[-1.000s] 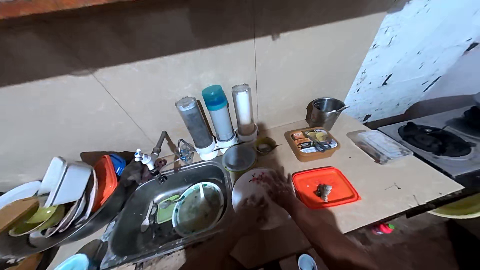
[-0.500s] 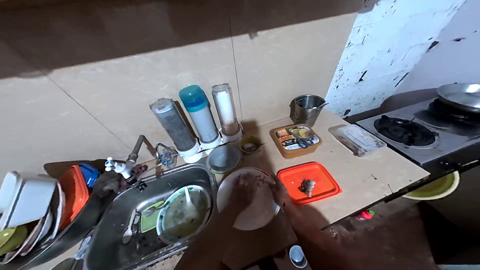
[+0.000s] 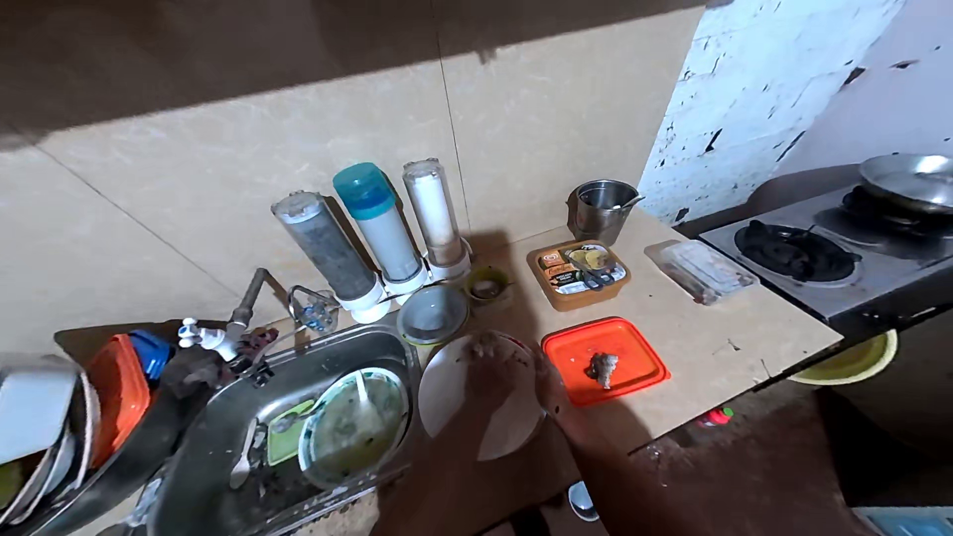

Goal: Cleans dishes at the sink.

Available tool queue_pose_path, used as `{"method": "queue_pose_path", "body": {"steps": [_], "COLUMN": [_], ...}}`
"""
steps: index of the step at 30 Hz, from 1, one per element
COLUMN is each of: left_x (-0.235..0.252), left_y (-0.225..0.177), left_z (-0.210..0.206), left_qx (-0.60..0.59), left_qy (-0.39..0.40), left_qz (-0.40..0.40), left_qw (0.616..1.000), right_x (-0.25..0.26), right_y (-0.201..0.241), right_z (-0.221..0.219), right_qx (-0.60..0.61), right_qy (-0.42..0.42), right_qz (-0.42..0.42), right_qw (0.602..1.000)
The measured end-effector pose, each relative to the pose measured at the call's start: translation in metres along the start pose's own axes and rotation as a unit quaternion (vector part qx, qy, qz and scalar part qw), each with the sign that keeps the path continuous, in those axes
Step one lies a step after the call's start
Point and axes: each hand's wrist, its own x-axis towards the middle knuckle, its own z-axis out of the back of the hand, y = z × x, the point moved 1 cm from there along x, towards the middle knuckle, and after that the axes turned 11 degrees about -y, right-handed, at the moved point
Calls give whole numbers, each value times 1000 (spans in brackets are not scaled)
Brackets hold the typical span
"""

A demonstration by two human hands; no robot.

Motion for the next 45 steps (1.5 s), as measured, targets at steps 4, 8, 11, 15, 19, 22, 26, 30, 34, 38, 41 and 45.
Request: {"method": "queue_pose_path", "body": {"steps": [4, 8, 11, 15, 19, 22, 26, 30, 34, 38, 41, 45], "left_x": [-41, -76, -57, -9, -17, -48, -50, -6, -24, -65, -90, -68], "left_y": [-19, 36, 78, 57, -13, -4, 67, 50, -14, -1, 43, 82], "left_z": [-4, 25, 35, 21, 7, 3, 19, 22, -7, 10, 28, 48], "left_qx": [-92, -71, 48, 78, -47, -98, -25, 37, -101, -129, -71, -33], "left_qy": [98, 135, 93, -2, 83, 111, 79, 31, 59, 161, 121, 26], "left_qz": [-115, -217, -162, -77, -73, -175, -201, -77, -79, -141, -135, 68], "left_qw": [984, 964, 981, 994, 993, 973, 976, 996, 990, 968, 981, 997], "right_x": [2, 2, 4, 5, 1, 2, 1, -3, 2, 6, 9, 1], "right_y": [-5, -13, -11, -5, 2, -2, 3, 6, -3, -12, -12, -1], "right_z": [-4, -6, -7, -4, 0, 0, -1, 0, -5, -5, -6, -3], "right_qx": [56, 128, 118, 72, 63, 68, 66, 37, 61, 95, 90, 82], "right_qy": [1, 2, 5, 3, -4, -1, 5, -2, -28, -16, -6, -8], "right_qz": [-24, -28, -36, -30, -86, -58, -59, -75, -81, -43, -30, -63], "right_qw": [998, 991, 992, 997, 994, 996, 996, 997, 994, 994, 995, 995]}}
